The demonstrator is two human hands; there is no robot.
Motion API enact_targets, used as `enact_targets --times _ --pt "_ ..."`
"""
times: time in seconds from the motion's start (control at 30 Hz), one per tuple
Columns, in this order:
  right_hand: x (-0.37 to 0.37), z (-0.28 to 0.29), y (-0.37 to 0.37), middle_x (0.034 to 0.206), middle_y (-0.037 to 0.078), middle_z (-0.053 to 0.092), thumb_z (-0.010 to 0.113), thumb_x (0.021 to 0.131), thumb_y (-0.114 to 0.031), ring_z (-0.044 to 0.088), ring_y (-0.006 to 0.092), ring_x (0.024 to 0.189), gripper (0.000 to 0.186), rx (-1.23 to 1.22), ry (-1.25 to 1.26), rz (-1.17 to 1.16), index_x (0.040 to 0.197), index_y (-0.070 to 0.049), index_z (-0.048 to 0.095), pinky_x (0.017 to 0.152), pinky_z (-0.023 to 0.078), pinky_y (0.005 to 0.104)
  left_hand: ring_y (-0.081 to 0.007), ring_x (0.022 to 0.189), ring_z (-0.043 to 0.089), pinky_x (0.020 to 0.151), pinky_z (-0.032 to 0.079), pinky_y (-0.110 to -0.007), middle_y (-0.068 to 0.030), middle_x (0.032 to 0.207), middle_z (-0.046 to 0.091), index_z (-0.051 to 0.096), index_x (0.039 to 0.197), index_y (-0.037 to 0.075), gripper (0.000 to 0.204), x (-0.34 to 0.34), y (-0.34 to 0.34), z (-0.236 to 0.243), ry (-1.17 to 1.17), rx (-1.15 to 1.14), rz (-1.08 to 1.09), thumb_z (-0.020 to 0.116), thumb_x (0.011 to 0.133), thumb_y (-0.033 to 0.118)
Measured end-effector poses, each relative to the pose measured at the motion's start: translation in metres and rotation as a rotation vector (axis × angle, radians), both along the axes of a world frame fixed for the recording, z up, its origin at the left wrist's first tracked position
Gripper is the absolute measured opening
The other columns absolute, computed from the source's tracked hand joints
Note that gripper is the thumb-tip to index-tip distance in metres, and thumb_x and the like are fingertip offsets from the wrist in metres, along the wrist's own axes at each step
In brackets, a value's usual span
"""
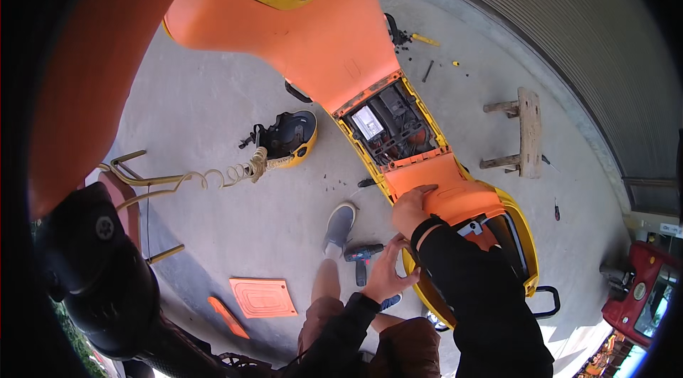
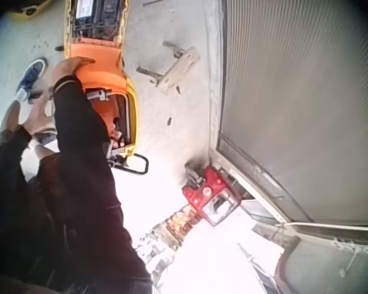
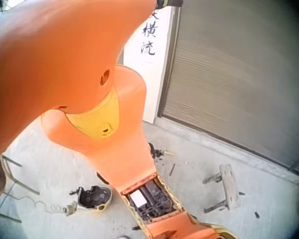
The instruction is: Disassembling and reassembling plastic body panels on an electric scooter.
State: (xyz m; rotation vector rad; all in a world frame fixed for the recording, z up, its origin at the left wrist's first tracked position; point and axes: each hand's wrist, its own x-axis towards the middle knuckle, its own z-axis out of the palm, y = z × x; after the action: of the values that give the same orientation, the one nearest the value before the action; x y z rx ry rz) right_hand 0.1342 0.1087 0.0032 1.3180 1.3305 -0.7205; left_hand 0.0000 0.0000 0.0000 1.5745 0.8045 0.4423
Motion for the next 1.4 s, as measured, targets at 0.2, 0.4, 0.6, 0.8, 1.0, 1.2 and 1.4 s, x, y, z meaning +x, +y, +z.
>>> enact_targets --times 0.2,0.4,0.6,0.8,1.0,1.2,1.4 --pt "0.03 -0.007 -0.007 0.137 0.016 0.053 0.058 0.085 -0.044 0.045 0.0413 0.129 0.059 -0.027 0.061 0.01 0.134 -0.011 0.056 0.097 0.023 0.0784 -0.0376 0.113 0.053 0.099 0.042 -0.039 -0.0184 0.122 0.052 0.042 0.117 0.005 0.059 -0.002 0.019 -0.012 -0.081 0.011 0.016 0.076 0.071 0.019" --pt "0.028 -0.009 0.002 0.135 0.018 0.054 0.059 0.084 -0.046 0.046 0.0425 0.128 0.058 -0.172 0.07 -0.179 0.131 -0.012 0.059 0.101 0.015 0.0778 -0.0356 0.126 0.049 0.104 0.039 -0.038 -0.0186 0.133 0.049 0.04 0.128 0.005 0.065 0.0 0.004 -0.006 -0.07 -0.02 0.126 0.075 0.077 0.022" --pt "0.026 -0.009 0.001 0.139 0.017 0.051 0.057 0.089 -0.04 0.044 0.0426 0.13 0.053 -0.185 0.071 -0.16 0.134 -0.011 0.056 0.104 0.016 0.0753 -0.036 0.126 0.048 0.105 0.039 -0.04 -0.0189 0.132 0.05 0.043 0.127 0.004 0.062 -0.005 -0.004 0.003 -0.056 -0.077 0.191 0.074 0.076 0.022" --pt "0.03 -0.03 -0.005 0.143 0.016 0.048 0.054 0.09 -0.033 0.043 0.0429 0.131 0.05 -0.188 0.068 -0.14 0.135 -0.009 0.055 0.103 0.019 0.0762 -0.0373 0.122 0.051 0.102 0.041 -0.039 -0.0181 0.131 0.051 0.045 0.123 0.003 0.062 -0.01 -0.004 0.001 -0.011 -0.044 0.189 0.074 0.071 0.018" --pt "0.028 -0.032 -0.011 0.143 0.015 0.047 0.052 0.089 -0.028 0.043 0.0428 0.131 0.05 -0.175 0.035 -0.102 0.136 -0.009 0.054 0.102 0.021 0.0763 -0.0364 0.122 0.051 0.101 0.043 -0.039 -0.0187 0.133 0.051 0.047 0.123 0.003 0.061 -0.018 -0.01 0.001 -0.006 -0.027 0.219 0.075 0.071 0.019" --pt "0.032 -0.011 0.008 0.142 0.015 0.049 0.048 0.092 -0.03 0.045 0.0404 0.129 0.05 -0.194 0.179 -0.04 0.137 -0.01 0.052 0.103 0.027 0.0653 -0.0356 0.126 0.048 0.105 0.04 -0.04 -0.0203 0.135 0.05 0.047 0.125 0.003 0.061 -0.008 -0.013 0.001 -0.038 -0.034 0.24 0.074 0.072 0.019" --pt "0.027 0.03 0.053 0.141 0.014 0.05 0.043 0.096 -0.033 0.048 0.0376 0.127 0.049 -0.273 0.366 0.104 0.139 -0.012 0.049 0.104 0.034 0.0522 -0.035 0.122 0.052 0.105 0.04 -0.039 -0.0201 0.123 0.058 0.052 0.121 0.0 0.045 -0.012 -0.011 0.005 0.07 0.002 0.174 0.067 0.083 0.018"
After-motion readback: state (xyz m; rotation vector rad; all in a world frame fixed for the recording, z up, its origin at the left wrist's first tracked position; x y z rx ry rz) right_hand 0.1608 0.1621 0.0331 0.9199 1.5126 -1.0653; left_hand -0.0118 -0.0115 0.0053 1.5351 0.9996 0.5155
